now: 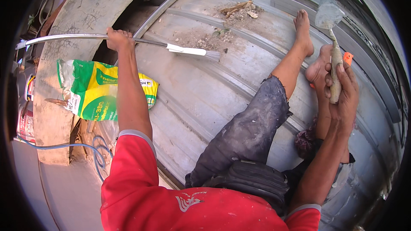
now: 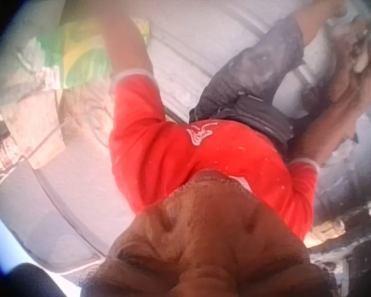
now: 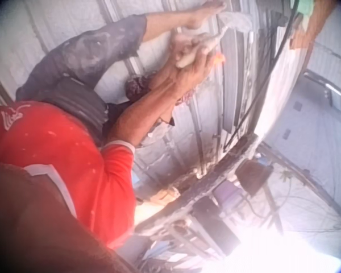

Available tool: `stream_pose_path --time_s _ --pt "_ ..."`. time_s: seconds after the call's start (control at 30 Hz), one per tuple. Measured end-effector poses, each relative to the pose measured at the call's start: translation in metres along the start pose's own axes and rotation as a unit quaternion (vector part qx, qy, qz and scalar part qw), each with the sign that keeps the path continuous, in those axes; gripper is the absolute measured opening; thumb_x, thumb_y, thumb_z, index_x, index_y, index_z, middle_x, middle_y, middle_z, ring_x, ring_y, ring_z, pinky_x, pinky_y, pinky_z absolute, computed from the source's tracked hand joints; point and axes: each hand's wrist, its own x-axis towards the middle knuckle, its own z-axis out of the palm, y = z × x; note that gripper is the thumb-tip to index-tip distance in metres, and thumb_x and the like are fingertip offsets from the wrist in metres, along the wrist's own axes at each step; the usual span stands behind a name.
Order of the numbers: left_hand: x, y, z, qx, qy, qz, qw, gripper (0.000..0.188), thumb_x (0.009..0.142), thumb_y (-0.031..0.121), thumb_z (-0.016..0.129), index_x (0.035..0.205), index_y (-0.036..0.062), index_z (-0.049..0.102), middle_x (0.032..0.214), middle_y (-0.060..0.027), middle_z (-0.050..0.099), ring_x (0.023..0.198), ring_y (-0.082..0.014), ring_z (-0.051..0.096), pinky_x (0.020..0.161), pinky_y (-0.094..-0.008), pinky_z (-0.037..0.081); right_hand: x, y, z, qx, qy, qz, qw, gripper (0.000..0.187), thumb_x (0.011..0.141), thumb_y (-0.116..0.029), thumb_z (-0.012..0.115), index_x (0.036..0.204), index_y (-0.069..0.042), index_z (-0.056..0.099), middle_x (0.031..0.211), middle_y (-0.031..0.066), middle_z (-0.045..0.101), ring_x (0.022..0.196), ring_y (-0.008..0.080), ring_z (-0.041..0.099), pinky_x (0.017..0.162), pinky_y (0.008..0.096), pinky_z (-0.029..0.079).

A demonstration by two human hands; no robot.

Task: The person sits on a corrugated metal roof and uses a hand trowel to scrape debris and dust into a pile. They occasionally use a long-handled brush to sweep the debris. A bag of construction material is visible nearby.

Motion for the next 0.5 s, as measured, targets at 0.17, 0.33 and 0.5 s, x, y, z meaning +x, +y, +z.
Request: stream_pose_path --time_s 0.17,0.33,0.5 --pt "-0.014 0.022 0.016 -0.034 -0.028 0.023 0.999 0.046 0.106 0.034 0.062 0.073 0.0113 0.039 0.056 -0.003 0.039 0.042 -0.0182 0.036 0.042 -0.0381 0.03 0.004 -0.004 -0.003 0.0 -0.001 0.009 1.0 0.04 0.113 -0.02 0.06 0.143 0.005 0.053 0.115 0.014 0.069 0.079 0.0097 0.063 0.05 0.0209 0.051" --pt "-0.013 0.044 0.016 -0.015 -0.069 0.049 0.996 0.045 0.107 0.034 0.062 0.074 0.0117 0.041 0.056 -0.0015 0.037 0.042 -0.0164 0.034 0.041 -0.0367 0.031 0.005 -0.006 -0.006 0.002 -0.015 -0.001 1.0 0.042 0.113 -0.02 0.061 0.145 0.006 0.052 0.115 0.0139 0.069 0.08 0.0094 0.062 0.05 0.0211 0.05" --pt "-0.028 0.013 -0.003 0.051 -0.123 0.073 0.988 0.046 0.108 0.035 0.066 0.075 0.0129 0.044 0.056 0.0008 0.04 0.041 -0.0134 0.036 0.04 -0.0338 0.031 0.004 -0.006 -0.005 -0.03 -0.011 -0.003 0.999 0.043 0.113 -0.019 0.061 0.145 0.007 0.051 0.115 0.0143 0.068 0.079 0.0097 0.062 0.051 0.0207 0.05"
